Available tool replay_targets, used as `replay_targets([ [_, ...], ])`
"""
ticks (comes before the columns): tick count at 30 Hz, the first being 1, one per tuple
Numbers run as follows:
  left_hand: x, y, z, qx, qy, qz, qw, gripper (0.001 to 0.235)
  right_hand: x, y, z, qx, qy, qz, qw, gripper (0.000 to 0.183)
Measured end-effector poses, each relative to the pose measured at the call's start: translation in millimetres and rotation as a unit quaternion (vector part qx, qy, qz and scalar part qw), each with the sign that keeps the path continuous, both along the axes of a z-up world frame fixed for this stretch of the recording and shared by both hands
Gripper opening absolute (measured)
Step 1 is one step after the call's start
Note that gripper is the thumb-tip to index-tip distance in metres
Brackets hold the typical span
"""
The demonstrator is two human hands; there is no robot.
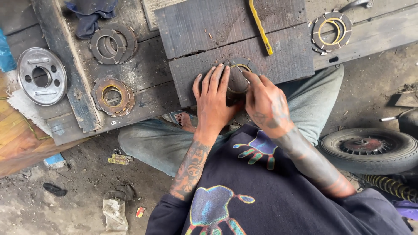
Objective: A person uses a small metal pick to manipulate and adjust a retaining ring on a circular metal clutch plate.
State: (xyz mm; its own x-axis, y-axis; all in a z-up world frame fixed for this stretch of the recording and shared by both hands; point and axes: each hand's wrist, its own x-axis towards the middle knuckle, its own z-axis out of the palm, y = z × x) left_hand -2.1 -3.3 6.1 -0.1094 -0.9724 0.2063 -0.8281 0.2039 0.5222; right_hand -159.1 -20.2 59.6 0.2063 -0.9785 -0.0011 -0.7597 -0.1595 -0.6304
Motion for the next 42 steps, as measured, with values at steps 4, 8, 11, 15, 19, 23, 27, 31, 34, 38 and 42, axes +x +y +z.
replay_targets([
  [4, 0.9, 0.6, 0.4, 0.007, 0.002, -0.005, 1.0, 0.081, -3.7, 4.2, 4.8, 0.018, -0.008, 0.016, 1.0, 0.042],
  [8, -0.4, 1.0, -2.0, 0.003, -0.005, -0.004, 1.0, 0.074, -2.8, 1.9, 5.4, 0.032, 0.003, 0.025, 0.999, 0.044],
  [11, 1.0, 2.1, -3.2, 0.008, -0.014, -0.002, 1.0, 0.072, -1.2, -1.1, 5.4, 0.044, -0.007, 0.028, 0.999, 0.046],
  [15, 0.5, 3.1, -5.1, 0.014, -0.027, 0.0, 1.0, 0.069, 4.1, -7.2, 0.3, 0.051, 0.013, 0.037, 0.998, 0.048],
  [19, 0.6, 0.3, -5.7, 0.013, -0.026, 0.001, 1.0, 0.07, 2.2, -6.3, 0.2, 0.038, 0.01, 0.043, 0.998, 0.046],
  [23, 1.8, 2.3, -4.9, 0.016, -0.03, 0.0, 0.999, 0.071, 8.7, -10.7, -2.7, 0.015, 0.032, 0.054, 0.998, 0.047],
  [27, 0.6, 1.8, -2.6, 0.015, 0.007, -0.001, 1.0, 0.074, 8.9, -6.3, 2.7, 0.025, 0.072, 0.041, 0.996, 0.048],
  [31, -0.1, 3.0, -3.6, 0.019, -0.023, 0.0, 1.0, 0.074, 10.7, -6.1, -1.0, 0.004, 0.099, 0.034, 0.995, 0.049],
  [34, 0.5, 1.8, -4.2, 0.008, -0.001, -0.001, 1.0, 0.073, 5.3, -1.9, -1.4, 0.003, 0.102, 0.031, 0.994, 0.048],
  [38, 1.8, 2.4, -4.5, 0.006, -0.026, 0.002, 1.0, 0.072, 13.7, -5.8, -8.6, 0.002, 0.098, 0.028, 0.995, 0.048],
  [42, -0.1, 3.6, -3.8, 0.019, -0.01, 0.003, 1.0, 0.073, 5.7, -1.0, -4.1, 0.002, 0.081, 0.044, 0.996, 0.049],
])
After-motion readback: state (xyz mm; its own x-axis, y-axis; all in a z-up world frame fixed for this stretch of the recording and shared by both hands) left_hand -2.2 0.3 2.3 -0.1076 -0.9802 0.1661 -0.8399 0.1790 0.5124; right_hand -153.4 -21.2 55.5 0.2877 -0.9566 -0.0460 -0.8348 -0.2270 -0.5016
